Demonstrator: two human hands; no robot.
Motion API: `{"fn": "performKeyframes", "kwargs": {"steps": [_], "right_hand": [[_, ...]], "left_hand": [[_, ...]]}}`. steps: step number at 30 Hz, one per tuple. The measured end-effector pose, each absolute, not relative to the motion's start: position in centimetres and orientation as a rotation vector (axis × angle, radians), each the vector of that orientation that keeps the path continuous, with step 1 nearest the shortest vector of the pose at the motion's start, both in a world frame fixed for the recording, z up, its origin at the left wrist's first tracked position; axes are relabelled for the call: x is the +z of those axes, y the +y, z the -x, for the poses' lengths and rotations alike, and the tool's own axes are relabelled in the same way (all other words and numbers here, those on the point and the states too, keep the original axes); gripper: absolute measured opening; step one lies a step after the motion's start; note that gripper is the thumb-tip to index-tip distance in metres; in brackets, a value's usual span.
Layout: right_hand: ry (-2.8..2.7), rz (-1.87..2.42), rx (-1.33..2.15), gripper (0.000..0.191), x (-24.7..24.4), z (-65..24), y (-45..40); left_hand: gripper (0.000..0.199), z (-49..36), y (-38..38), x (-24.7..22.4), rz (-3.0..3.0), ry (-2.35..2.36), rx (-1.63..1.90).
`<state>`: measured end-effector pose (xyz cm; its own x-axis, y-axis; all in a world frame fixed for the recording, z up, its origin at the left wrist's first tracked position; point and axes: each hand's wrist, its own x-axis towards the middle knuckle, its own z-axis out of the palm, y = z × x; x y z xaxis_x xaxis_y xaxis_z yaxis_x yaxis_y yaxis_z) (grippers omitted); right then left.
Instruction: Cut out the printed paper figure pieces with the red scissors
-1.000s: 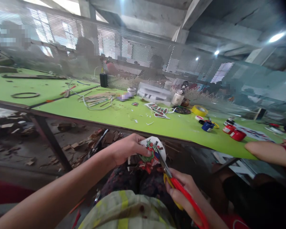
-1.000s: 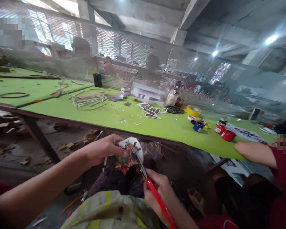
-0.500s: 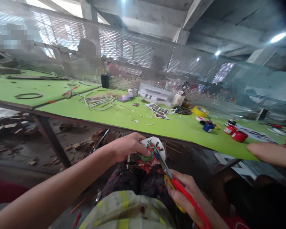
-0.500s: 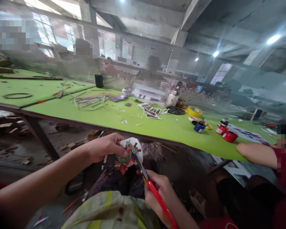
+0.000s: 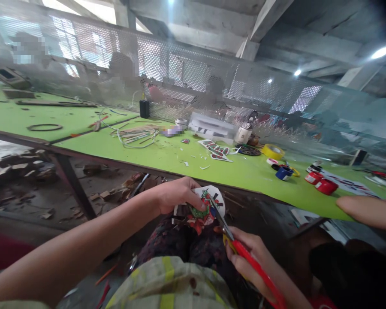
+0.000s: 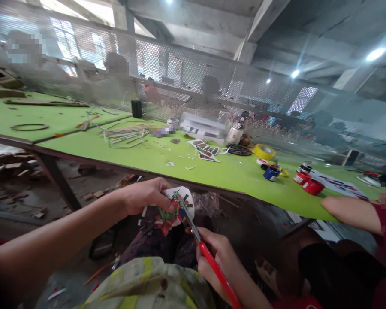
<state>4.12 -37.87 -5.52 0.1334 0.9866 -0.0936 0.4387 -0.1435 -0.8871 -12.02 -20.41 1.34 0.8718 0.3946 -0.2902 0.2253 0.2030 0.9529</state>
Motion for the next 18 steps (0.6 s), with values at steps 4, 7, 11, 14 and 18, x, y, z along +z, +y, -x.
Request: {"fn": "performKeyframes", "kwargs": {"steps": [4,7,11,14,18], "right_hand": [[-1.363,1.716,0.889,0.042,-5.7,-3.9,-37.8],[-1.341,1.722,0.824,0.040,-6.1,-3.7,-37.9],[-1.338,1.685,0.779,0.037,-6.8,-3.8,-38.0],[-1.356,1.716,0.769,0.039,-7.2,-4.1,-38.1],[-1.421,1.754,0.762,0.040,-7.5,-4.8,-38.1]], "left_hand": [[0.008,12.0,-20.4,1.3,-1.396,0.542,0.113],[0.008,11.9,-20.2,1.4,-1.417,0.539,0.092],[0.013,11.8,-19.6,1.3,-1.453,0.547,0.042],[0.017,11.7,-19.2,1.3,-1.470,0.527,0.011],[0.017,11.5,-19.1,1.5,-1.472,0.533,-0.018]]}}
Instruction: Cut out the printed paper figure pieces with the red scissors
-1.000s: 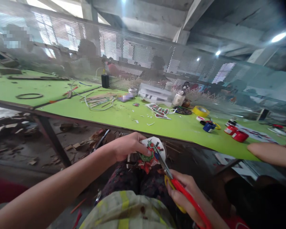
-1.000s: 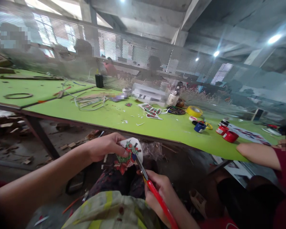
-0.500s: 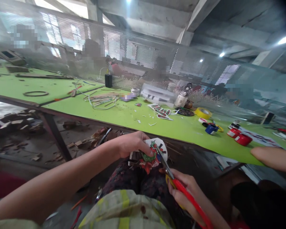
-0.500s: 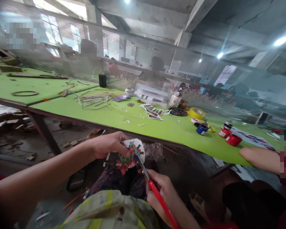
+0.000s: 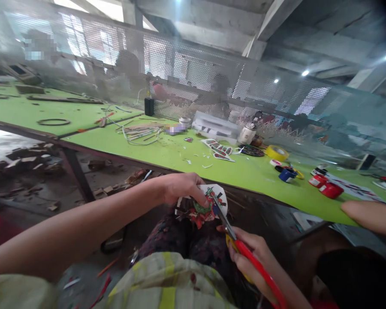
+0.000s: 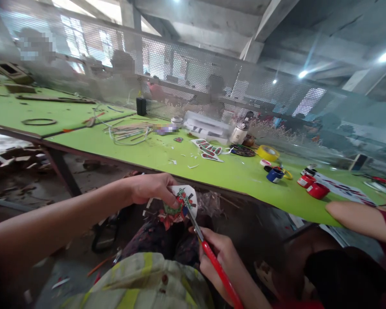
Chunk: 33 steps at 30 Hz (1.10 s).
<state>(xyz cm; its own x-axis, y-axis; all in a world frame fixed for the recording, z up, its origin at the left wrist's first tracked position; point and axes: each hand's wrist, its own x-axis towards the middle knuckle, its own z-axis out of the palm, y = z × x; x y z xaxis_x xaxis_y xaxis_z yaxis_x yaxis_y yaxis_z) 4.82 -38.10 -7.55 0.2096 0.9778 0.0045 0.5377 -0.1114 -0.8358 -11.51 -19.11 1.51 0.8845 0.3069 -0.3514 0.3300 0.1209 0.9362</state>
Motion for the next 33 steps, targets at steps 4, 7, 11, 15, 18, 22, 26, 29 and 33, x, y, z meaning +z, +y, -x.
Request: {"fn": "performKeyframes", "kwargs": {"steps": [4,7,11,15,18,22,26,29,33], "right_hand": [[-1.452,1.739,0.775,0.039,-7.4,-5.2,-38.1],[-1.422,1.728,0.812,0.042,-7.1,-5.1,-38.1],[-1.376,1.723,0.838,0.044,-6.6,-4.7,-38.3],[-1.373,1.748,0.828,0.044,-6.3,-4.5,-38.4],[-1.395,1.743,0.809,0.045,-6.2,-4.5,-38.4],[-1.422,1.722,0.768,0.043,-6.5,-4.7,-38.4],[-1.438,1.748,0.744,0.042,-6.9,-5.0,-38.5],[-1.463,1.750,0.768,0.042,-7.0,-5.2,-38.5],[-1.441,1.721,0.845,0.044,-6.6,-5.3,-38.6]], "left_hand": [[0.018,11.4,-19.0,1.6,-1.484,0.514,-0.040],[0.019,11.2,-18.8,1.5,-1.488,0.502,-0.042],[0.020,11.1,-18.6,1.4,-1.501,0.511,-0.035],[0.018,11.0,-18.5,1.7,-1.523,0.500,-0.049],[0.020,11.0,-18.6,1.8,-1.530,0.488,-0.040],[0.022,10.8,-18.6,1.9,-1.519,0.487,-0.055],[0.025,10.6,-18.5,1.9,-1.509,0.520,-0.056],[0.026,10.6,-18.4,1.8,-1.501,0.543,-0.051],[0.026,10.6,-18.3,1.7,-1.503,0.551,-0.065]]}}
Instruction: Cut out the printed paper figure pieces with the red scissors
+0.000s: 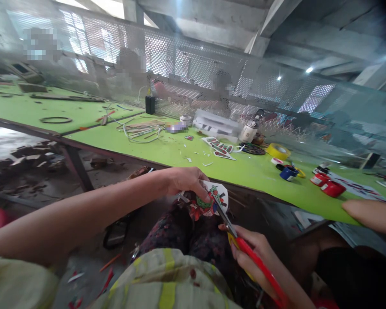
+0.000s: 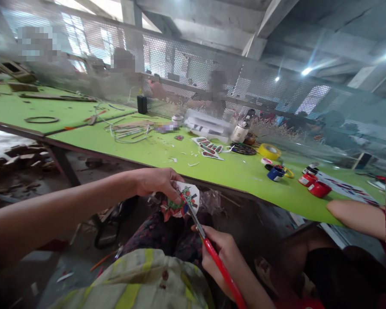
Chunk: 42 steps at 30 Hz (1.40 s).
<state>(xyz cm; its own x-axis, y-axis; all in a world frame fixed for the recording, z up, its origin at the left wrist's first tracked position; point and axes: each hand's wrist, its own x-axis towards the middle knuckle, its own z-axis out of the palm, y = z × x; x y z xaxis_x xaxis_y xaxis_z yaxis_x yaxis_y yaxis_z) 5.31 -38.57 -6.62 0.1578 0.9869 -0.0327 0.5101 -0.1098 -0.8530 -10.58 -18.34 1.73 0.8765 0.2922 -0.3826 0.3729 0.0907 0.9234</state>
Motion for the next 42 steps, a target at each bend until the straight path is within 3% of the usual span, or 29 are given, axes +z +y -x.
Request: {"fn": "performKeyframes", "kwargs": {"steps": [17,33,42], "right_hand": [[-1.494,1.678,0.874,0.039,-5.8,-5.1,-39.4],[-1.307,1.596,1.205,0.039,-6.0,-5.3,-38.8],[-1.151,1.430,1.319,0.033,-5.0,-5.0,-38.1]], "left_hand": [[0.023,11.4,-19.5,1.0,-1.497,0.491,0.047],[0.017,11.8,-19.5,-1.1,-1.384,0.477,0.144],[0.045,11.7,-20.6,-3.0,-1.211,0.473,0.329]]}}
